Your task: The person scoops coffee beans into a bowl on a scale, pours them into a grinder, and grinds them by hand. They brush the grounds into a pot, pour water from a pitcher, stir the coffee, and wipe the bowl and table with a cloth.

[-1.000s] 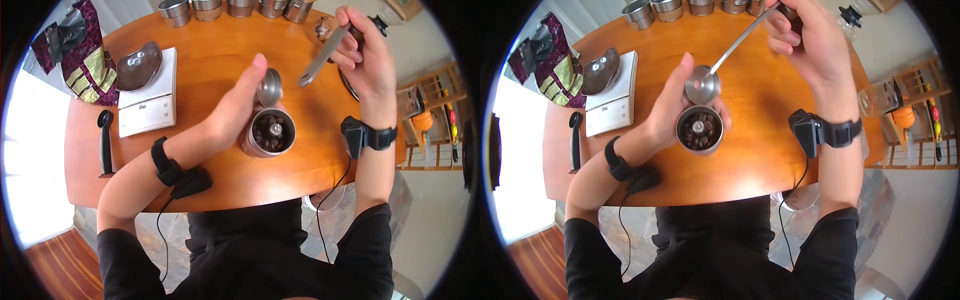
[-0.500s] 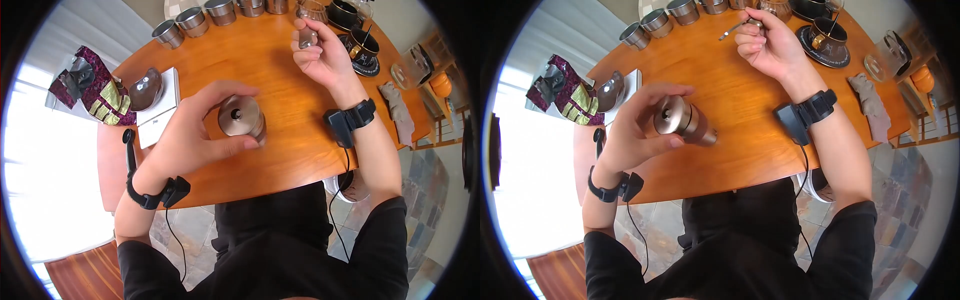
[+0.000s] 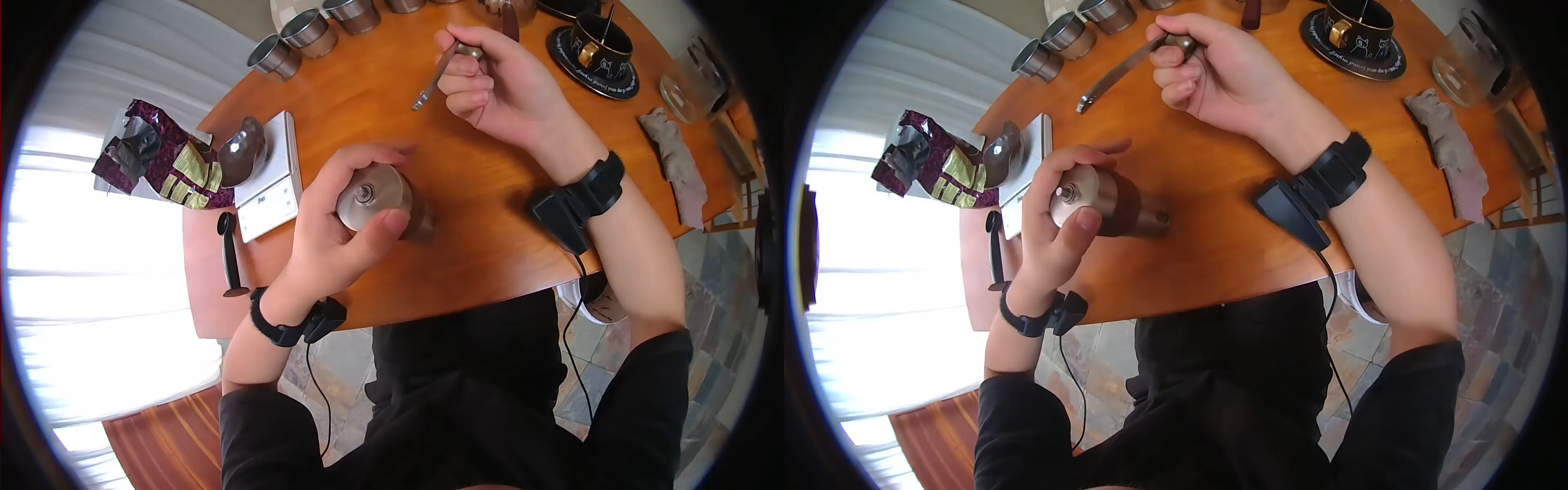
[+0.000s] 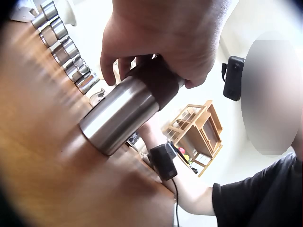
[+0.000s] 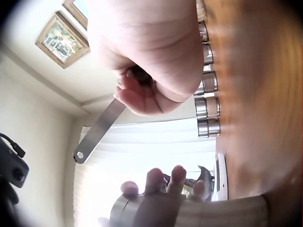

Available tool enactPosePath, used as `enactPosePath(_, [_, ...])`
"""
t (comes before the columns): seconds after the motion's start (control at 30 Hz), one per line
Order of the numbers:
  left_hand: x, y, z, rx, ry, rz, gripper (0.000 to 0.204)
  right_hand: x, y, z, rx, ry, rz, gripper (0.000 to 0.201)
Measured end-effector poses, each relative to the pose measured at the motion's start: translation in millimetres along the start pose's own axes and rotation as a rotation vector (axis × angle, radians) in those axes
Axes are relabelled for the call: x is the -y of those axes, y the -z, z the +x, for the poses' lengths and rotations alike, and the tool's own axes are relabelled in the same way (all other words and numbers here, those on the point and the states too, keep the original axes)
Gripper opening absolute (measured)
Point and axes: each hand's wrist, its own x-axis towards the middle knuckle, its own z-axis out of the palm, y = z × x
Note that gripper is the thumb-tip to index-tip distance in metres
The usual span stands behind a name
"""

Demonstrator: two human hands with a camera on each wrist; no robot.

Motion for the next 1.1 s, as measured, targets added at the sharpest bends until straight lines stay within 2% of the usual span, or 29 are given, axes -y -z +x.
enactPosePath(0.07, [6.7, -1.4, 2.8, -0.058, -0.151, 0.080, 0.042, -3.6, -4.5, -0.1, 0.024, 0.001, 0.017, 0.018])
enactPosePath(0.13, [8.9, -2.8, 2.9, -0.061, -0.128, 0.039, 0.042, -9.8, -13.0, -0.5, -0.038, 0.019, -0.018, 0.017])
enactPosePath(0.27, [7.7, -4.2, 3.2, -0.055, -0.107, -0.028, 0.041, -12.6, -12.7, 3.4, 0.102, -0.010, -0.022, 0.020])
enactPosePath(0.33, [2.3, -4.5, 2.7, -0.064, -0.091, -0.061, 0.039, -13.7, -19.1, -0.2, 0.056, -0.001, -0.047, 0.022])
enactPosePath(0.4, [2.2, -2.0, 5.3, -0.062, 0.029, -0.017, 0.044, -9.4, -21.5, -2.5, 0.061, 0.015, -0.105, 0.027])
enactPosePath(0.47, [5.3, -4.1, 5.3, -0.082, 0.019, -0.078, 0.049, -5.3, -26.7, -7.0, -0.027, 0.052, -0.256, 0.032])
enactPosePath(0.53, [7.2, -5.5, 3.1, -0.104, 0.022, -0.142, 0.055, -2.4, -29.5, -8.9, -0.057, 0.057, -0.248, 0.034])
enactPosePath(0.6, [5.7, -4.3, -0.6, -0.066, -0.056, -0.143, 0.067, -2.7, -37.7, -7.9, -0.085, 0.054, -0.234, 0.037])
enactPosePath(0.63, [4.7, -5.0, -2.6, -0.075, -0.054, -0.144, 0.067, -5.0, -46.5, -9.7, -0.202, 0.095, -0.315, 0.037])
enactPosePath(0.7, [3.0, -7.3, -4.5, -0.103, 0.072, -0.144, 0.068, -5.7, -50.4, -10.4, -0.383, 0.144, -0.456, 0.041])
enactPosePath(0.73, [5.0, -7.3, -4.8, -0.109, 0.071, -0.147, 0.068, -3.7, -49.5, -11.6, -0.381, 0.139, -0.459, 0.041])
enactPosePath(0.8, [9.9, -7.0, -4.4, -0.078, 0.023, -0.074, 0.063, 1.0, -49.5, -14.8, -0.238, 0.066, -0.544, 0.046])
enactPosePath(0.93, [5.9, -10.9, -5.8, -0.077, 0.089, -0.201, 0.058, -2.3, -53.8, -14.4, -0.298, 0.051, -0.726, 0.050])
enactPosePath(1.0, [7.6, -11.7, -5.4, -0.065, 0.083, -0.248, 0.056, -6.9, -57.1, -12.5, -0.350, 0.104, -0.952, 0.051])
enactPosePath(1.03, [8.2, -10.9, -5.9, -0.071, 0.083, -0.257, 0.056, -7.6, -60.1, -12.3, -0.351, 0.095, -0.958, 0.051])
enactPosePath(1.1, [9.3, -7.8, -6.6, -0.031, 0.158, -0.250, 0.064, -6.8, -68.7, -12.7, -0.390, 0.174, -1.367, 0.049])
